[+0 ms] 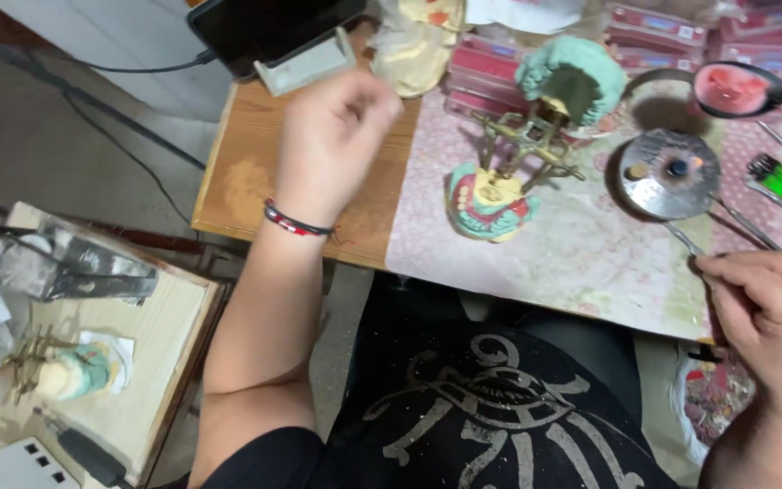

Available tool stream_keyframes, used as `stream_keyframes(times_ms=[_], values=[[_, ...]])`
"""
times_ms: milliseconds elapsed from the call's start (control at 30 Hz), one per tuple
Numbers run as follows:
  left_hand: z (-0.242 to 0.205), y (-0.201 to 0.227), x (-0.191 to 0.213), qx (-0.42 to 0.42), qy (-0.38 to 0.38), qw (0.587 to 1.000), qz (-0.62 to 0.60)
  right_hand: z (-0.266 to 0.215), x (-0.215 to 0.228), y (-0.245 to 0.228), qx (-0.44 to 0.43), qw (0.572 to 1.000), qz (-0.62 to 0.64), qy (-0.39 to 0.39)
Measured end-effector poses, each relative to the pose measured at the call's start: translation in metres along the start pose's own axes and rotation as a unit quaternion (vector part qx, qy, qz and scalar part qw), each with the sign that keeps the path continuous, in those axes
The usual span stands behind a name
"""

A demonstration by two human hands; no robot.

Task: Waxing a dental model to create a denture base using a carving tool

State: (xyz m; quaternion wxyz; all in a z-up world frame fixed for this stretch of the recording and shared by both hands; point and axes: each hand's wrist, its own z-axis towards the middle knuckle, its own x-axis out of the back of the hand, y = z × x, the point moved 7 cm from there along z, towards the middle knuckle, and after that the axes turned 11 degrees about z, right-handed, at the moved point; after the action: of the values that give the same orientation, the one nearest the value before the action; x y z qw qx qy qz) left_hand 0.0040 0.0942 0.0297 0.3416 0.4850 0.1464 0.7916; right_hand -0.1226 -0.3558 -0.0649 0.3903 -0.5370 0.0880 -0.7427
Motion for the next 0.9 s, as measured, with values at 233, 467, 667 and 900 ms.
stream_keyframes(times_ms=[233,467,667,900], values=[[-0.03,-0.025,-0.071,-0.03,-0.148,0.966,0.208,-0.002,-0.003,0.008,-0.003,1.0,-0.02,-0.02],[-0.032,-0.007,-0.077,-0.122,-0.09,0.939,0.31,-0.016,0.0,0.021,0.033,0.985,-0.17,0.015],[-0.026,-0.026,-0.077,-0.033,-0.135,0.965,0.22,0.006,0.0,-0.037,0.071,0.982,-0.168,0.046],[-0.023,0.063,-0.03,-0.019,-0.086,0.986,-0.143,0.099,-0.027,-0.158,0.189,0.981,0.039,-0.024]])
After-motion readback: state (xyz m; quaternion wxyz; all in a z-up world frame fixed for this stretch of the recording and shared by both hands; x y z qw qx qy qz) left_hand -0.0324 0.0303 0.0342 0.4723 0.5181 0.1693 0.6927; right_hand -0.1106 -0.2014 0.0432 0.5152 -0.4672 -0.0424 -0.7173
